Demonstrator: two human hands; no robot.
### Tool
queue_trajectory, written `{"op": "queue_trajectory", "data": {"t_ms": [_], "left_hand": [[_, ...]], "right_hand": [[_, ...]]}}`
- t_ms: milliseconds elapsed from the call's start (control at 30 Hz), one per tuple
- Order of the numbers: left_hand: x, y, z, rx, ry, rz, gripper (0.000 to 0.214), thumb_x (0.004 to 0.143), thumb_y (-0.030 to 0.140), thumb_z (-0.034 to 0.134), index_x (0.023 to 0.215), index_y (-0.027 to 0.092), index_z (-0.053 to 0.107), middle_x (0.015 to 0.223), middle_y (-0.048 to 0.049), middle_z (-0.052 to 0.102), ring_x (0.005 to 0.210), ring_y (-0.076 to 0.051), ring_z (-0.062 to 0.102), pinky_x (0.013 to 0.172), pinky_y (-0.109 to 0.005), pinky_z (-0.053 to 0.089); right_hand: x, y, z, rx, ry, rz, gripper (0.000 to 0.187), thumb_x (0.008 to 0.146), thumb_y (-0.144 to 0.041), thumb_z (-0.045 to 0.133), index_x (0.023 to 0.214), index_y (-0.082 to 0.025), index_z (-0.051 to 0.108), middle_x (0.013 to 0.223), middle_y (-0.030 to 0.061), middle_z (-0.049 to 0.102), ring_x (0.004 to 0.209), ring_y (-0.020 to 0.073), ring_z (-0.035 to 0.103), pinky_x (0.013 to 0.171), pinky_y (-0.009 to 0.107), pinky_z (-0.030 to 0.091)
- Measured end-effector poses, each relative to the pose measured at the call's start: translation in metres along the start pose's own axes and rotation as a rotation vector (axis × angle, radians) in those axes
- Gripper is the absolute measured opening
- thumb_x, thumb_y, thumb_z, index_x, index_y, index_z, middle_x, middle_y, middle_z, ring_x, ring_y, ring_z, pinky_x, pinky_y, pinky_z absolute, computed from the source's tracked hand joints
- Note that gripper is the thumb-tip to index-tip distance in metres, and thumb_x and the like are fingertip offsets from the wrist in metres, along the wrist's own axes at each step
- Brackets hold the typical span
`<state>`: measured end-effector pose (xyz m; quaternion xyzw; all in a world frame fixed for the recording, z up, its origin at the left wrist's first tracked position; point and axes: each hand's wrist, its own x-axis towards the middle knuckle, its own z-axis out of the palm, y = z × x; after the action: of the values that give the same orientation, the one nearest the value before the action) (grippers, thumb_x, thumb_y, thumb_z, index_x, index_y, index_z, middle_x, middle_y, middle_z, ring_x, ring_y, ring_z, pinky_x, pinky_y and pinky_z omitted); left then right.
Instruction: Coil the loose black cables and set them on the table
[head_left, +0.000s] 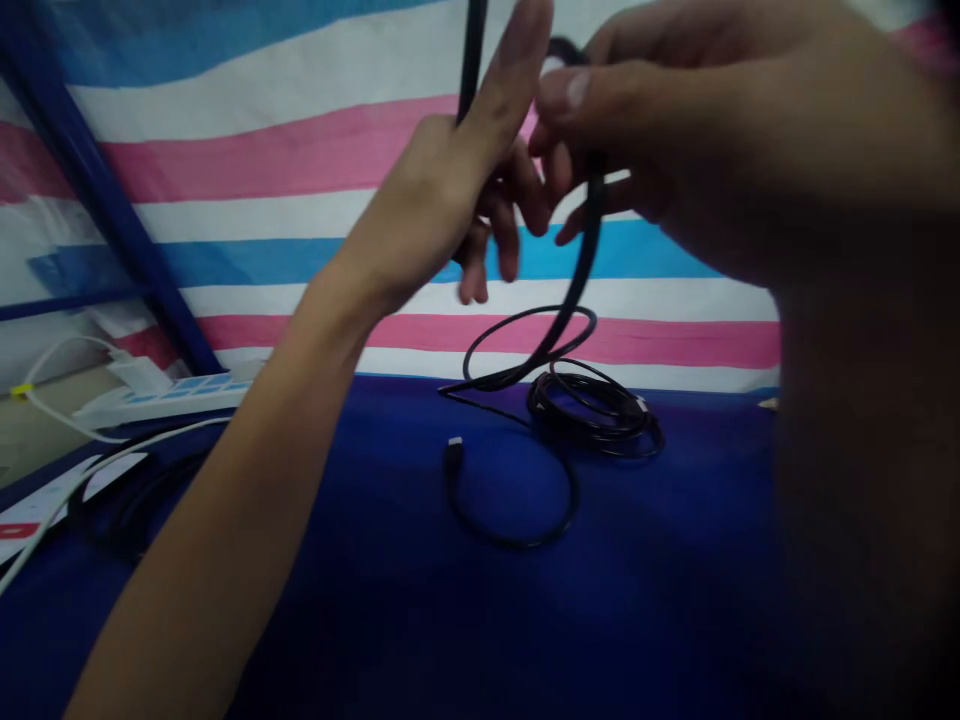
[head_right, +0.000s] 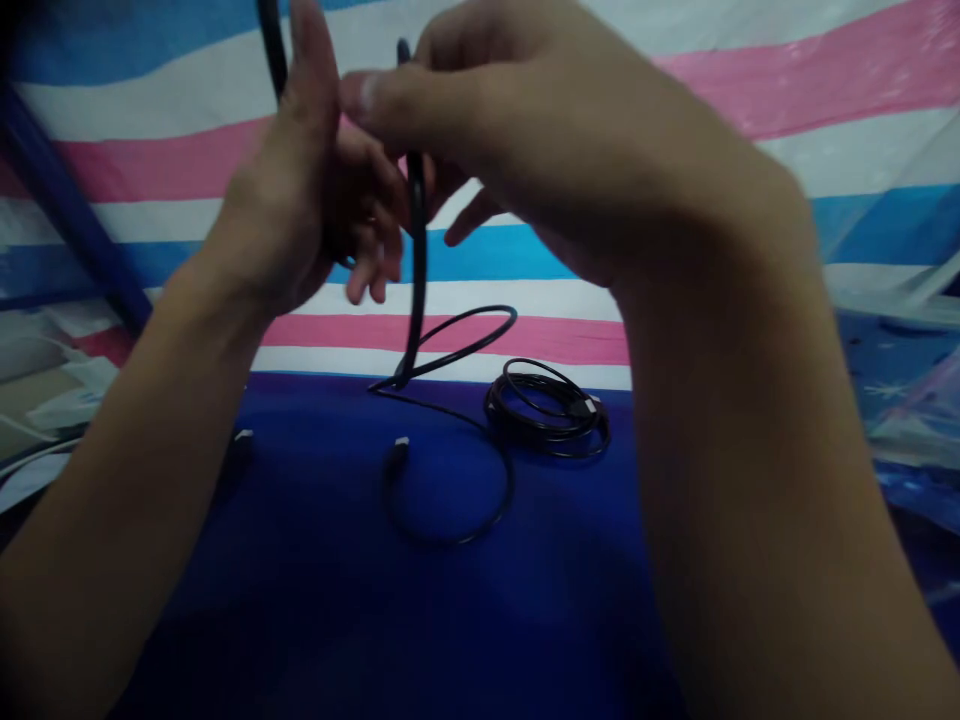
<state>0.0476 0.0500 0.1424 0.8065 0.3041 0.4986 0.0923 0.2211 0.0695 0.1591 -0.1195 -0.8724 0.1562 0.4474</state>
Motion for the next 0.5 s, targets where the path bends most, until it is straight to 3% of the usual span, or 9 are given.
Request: {"op": "queue_trajectory", "data": {"t_ms": [100,200,333,500], "left_hand": [[0.007,0.003,0.008,-0.251,-0.043,-0.199,0.071,0.092,0.054,0.004,0.069,0.011,0.056,0.062,-0.0033,0.055,0.040,-0.006,0.050,0.043,-0.018,0.033],[0.012,0.004,0.009,-0.442,-0.019,-0.314,0.060,0.092,0.057,0.019,0.065,0.015,0.053,0.056,-0.0044,0.053,0.047,-0.013,0.056,0.044,-0.023,0.038],[0.011,0.009,0.005,-0.627,-0.014,-0.385,0.053,0.096,0.045,0.013,0.071,0.017,0.051,0.055,0.0005,0.052,0.046,-0.015,0.057,0.049,-0.030,0.046],[0.008,0.015,-0.002,-0.553,0.105,-0.441,0.045,0.098,0.035,0.023,0.062,0.016,0.042,0.045,0.0051,0.032,0.028,-0.003,0.029,0.036,-0.018,0.025]], "right_hand": [[0.001,-0.002,0.007,-0.113,-0.015,-0.102,0.028,0.092,-0.034,0.042,0.078,-0.018,0.059,0.077,-0.0029,0.058,0.077,0.0122,0.059,0.067,0.026,0.048],[0.005,-0.004,0.012,-0.343,0.000,-0.062,0.036,0.095,-0.039,0.036,0.075,-0.018,0.058,0.074,-0.0024,0.057,0.073,0.0102,0.055,0.063,0.024,0.043],[0.013,-0.007,0.027,-0.627,0.011,-0.017,0.018,0.091,-0.034,0.046,0.093,-0.019,0.057,0.097,0.0010,0.061,0.085,0.0152,0.054,0.071,0.027,0.039],[0.013,-0.005,0.032,-0.269,-0.006,0.006,0.026,0.097,-0.028,0.034,0.090,-0.018,0.057,0.091,-0.0003,0.059,0.078,0.0099,0.056,0.065,0.021,0.043]]}}
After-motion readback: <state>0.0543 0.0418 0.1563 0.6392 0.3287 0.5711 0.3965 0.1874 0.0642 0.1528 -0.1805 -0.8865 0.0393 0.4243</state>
